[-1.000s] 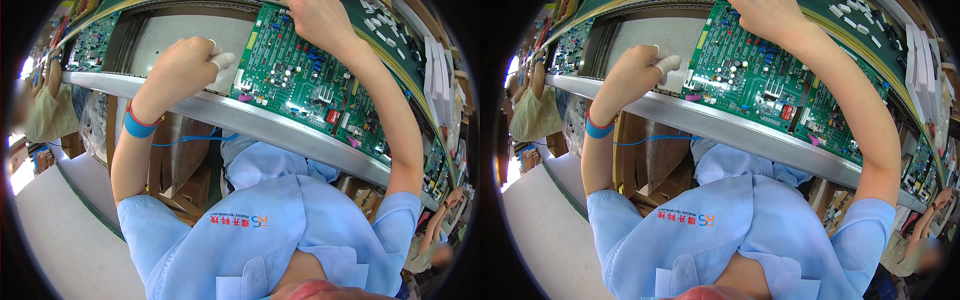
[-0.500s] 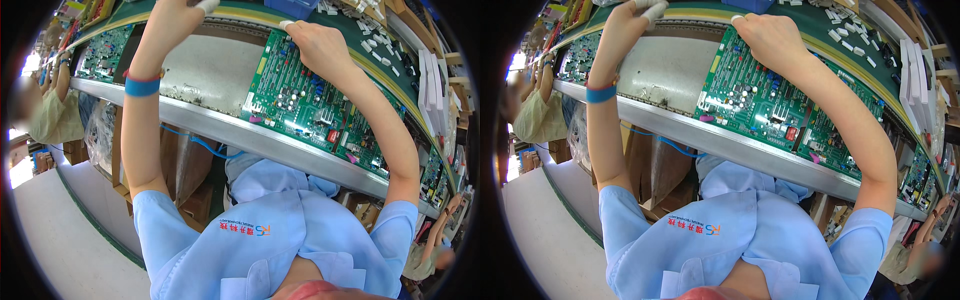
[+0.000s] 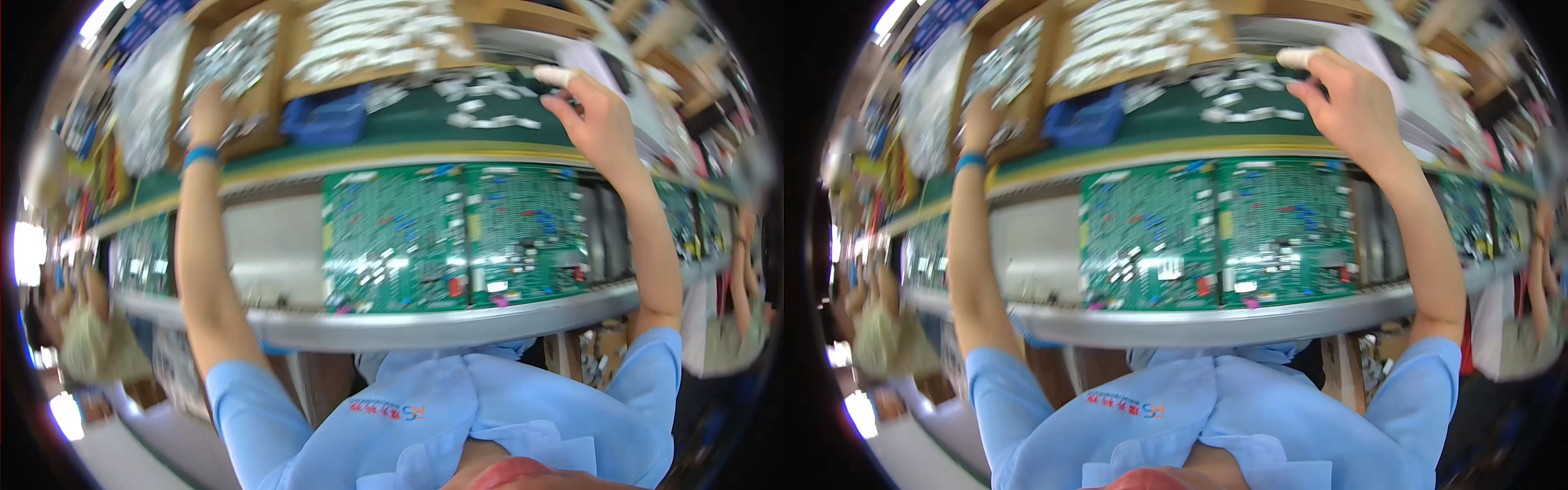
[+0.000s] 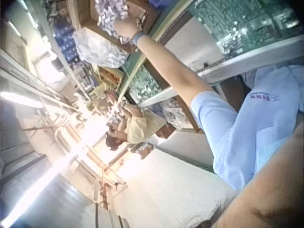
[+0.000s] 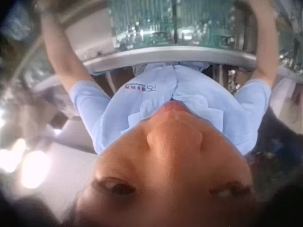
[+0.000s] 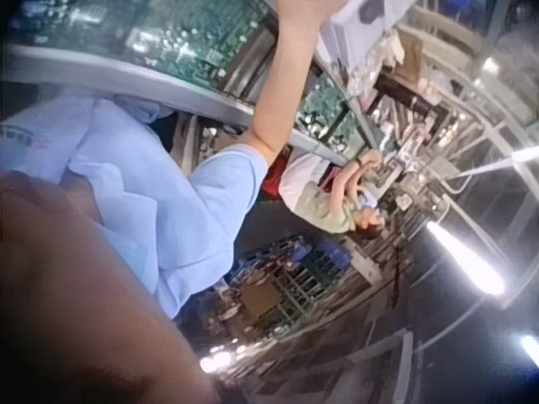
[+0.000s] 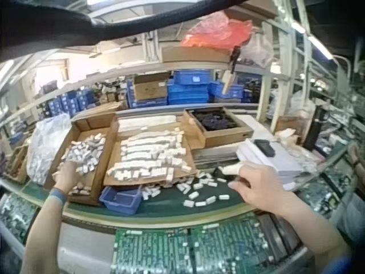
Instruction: Assembling electronic components onto printed circuit boards at an industrial workstation.
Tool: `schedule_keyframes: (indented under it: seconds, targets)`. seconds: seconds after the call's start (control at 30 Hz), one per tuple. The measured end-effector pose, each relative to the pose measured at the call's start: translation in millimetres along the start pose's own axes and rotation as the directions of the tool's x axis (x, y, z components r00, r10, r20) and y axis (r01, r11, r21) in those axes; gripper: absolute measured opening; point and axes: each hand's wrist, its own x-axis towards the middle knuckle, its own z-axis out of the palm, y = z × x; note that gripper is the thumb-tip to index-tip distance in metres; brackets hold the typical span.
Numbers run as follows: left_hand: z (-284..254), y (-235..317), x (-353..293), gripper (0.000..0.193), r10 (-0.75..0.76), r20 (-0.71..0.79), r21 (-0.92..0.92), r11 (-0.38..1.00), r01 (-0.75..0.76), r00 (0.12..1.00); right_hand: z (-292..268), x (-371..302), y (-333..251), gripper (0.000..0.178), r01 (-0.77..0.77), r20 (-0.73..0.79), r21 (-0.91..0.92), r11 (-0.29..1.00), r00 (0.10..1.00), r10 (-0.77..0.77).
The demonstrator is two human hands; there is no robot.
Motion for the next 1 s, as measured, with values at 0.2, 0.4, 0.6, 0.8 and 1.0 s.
schedule_keyframes:
  seconds: [0.2,0.4,0.6,0.8,1.0]
  targets:
    - [3,24,31,0.043,0.076,0.186,-0.243,0.969,-0.029,0.980,-59,-35,197,0.033,-0.419,-0.180,-0.223,0.880,0.905,0.385]
    - [-13,37,31,0.039,-0.065,0.336,-0.049,0.995,0.087,0.940,-29,-48,255,0.037,-0.373,-0.065,-0.044,0.927,0.927,0.370]
    - [-22,57,26,0.041,-0.151,0.327,0.289,0.956,0.054,0.933,-33,-52,240,0.037,-0.396,-0.045,-0.254,0.883,0.916,0.398]
    - [-3,-39,24,0.039,-0.054,-0.099,-0.175,0.984,0.036,0.994,-27,-42,263,0.033,-0.427,0.001,0.019,0.904,0.904,0.427]
    - [-59,43,8,0.040,-0.315,0.320,-0.775,0.455,0.438,0.893,-43,-42,230,0.029,-0.387,-0.128,-0.349,0.854,0.922,0.366]
